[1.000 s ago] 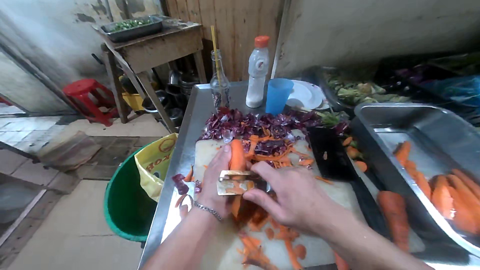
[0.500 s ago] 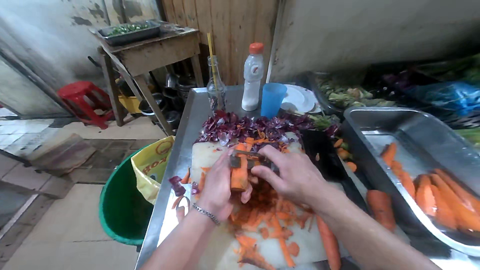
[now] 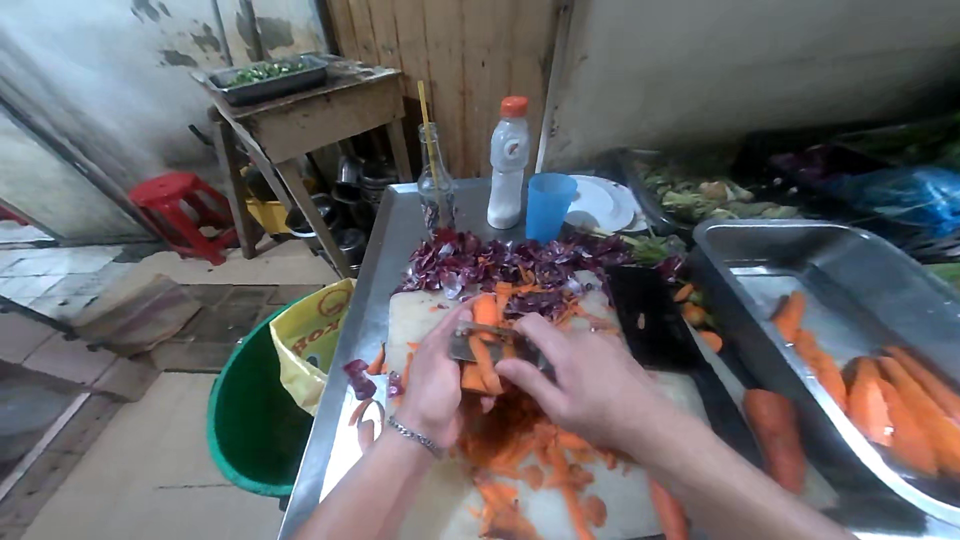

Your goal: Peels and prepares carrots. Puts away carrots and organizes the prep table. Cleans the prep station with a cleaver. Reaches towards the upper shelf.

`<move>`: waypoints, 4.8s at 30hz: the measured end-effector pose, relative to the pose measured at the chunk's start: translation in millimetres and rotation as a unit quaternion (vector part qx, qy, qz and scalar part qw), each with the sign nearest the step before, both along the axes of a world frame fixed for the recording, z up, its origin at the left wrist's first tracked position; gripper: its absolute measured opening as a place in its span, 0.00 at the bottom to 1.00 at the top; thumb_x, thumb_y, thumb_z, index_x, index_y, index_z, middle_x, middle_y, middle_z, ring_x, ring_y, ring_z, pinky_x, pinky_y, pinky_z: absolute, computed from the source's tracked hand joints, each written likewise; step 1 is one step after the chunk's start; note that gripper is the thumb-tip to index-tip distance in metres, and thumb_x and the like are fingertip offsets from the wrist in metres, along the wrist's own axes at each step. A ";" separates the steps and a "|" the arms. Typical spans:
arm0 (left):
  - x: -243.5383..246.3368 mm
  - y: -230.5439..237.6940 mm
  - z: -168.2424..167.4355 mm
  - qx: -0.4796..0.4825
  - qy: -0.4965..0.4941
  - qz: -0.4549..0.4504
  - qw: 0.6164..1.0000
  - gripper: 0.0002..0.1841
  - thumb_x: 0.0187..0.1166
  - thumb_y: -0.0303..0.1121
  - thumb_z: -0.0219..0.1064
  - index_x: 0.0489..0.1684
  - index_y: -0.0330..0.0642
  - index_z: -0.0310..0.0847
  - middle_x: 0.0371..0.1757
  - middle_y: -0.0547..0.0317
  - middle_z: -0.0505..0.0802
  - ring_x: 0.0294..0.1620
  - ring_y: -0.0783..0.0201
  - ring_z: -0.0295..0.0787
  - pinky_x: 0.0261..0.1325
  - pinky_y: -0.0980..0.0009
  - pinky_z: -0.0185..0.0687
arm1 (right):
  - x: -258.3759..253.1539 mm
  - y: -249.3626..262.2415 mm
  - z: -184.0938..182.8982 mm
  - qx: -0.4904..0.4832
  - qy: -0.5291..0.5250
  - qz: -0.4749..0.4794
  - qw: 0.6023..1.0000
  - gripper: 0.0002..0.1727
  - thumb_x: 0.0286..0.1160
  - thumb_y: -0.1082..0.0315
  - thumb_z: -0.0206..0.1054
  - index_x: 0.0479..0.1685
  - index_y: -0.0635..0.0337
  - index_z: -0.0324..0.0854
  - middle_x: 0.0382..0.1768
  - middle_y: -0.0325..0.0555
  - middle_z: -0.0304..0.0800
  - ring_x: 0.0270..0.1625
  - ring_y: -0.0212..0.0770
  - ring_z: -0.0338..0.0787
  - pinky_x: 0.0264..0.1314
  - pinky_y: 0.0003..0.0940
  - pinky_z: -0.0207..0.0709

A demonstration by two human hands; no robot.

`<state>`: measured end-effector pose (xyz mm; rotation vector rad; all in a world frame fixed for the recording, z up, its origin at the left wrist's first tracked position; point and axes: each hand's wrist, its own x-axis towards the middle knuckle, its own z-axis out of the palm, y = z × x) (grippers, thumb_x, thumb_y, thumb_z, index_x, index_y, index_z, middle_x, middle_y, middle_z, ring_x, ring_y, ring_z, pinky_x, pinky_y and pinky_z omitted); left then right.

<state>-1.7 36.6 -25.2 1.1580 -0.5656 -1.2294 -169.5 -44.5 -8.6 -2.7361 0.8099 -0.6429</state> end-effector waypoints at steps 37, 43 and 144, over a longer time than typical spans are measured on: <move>-0.8 1.9 -2.1 -0.028 0.033 0.058 0.997 0.27 0.90 0.62 0.45 0.68 0.59 0.82 0.41 0.61 0.92 0.35 0.67 0.89 0.36 0.68 0.86 | -2.6 11.6 -6.7 0.036 -0.030 0.067 0.997 0.33 0.84 0.29 0.44 0.50 0.46 0.82 0.14 0.29 0.75 0.16 0.33 0.80 0.15 0.40 0.74; 0.9 1.5 4.5 0.002 0.071 0.032 0.997 0.26 0.89 0.62 0.49 0.61 0.52 0.82 0.38 0.59 0.91 0.33 0.66 0.89 0.35 0.70 0.86 | 0.9 10.0 -11.1 -0.034 -0.027 0.086 0.995 0.34 0.83 0.28 0.43 0.48 0.46 0.82 0.12 0.28 0.72 0.16 0.33 0.79 0.15 0.38 0.71; 4.5 -4.4 13.7 0.052 0.082 0.087 0.991 0.27 0.89 0.60 0.49 0.55 0.47 0.84 0.35 0.57 0.89 0.27 0.65 0.85 0.28 0.69 0.84 | -1.4 5.7 4.4 0.130 0.004 -0.061 0.990 0.30 0.86 0.34 0.48 0.62 0.49 0.78 0.20 0.39 0.81 0.23 0.44 0.86 0.24 0.51 0.81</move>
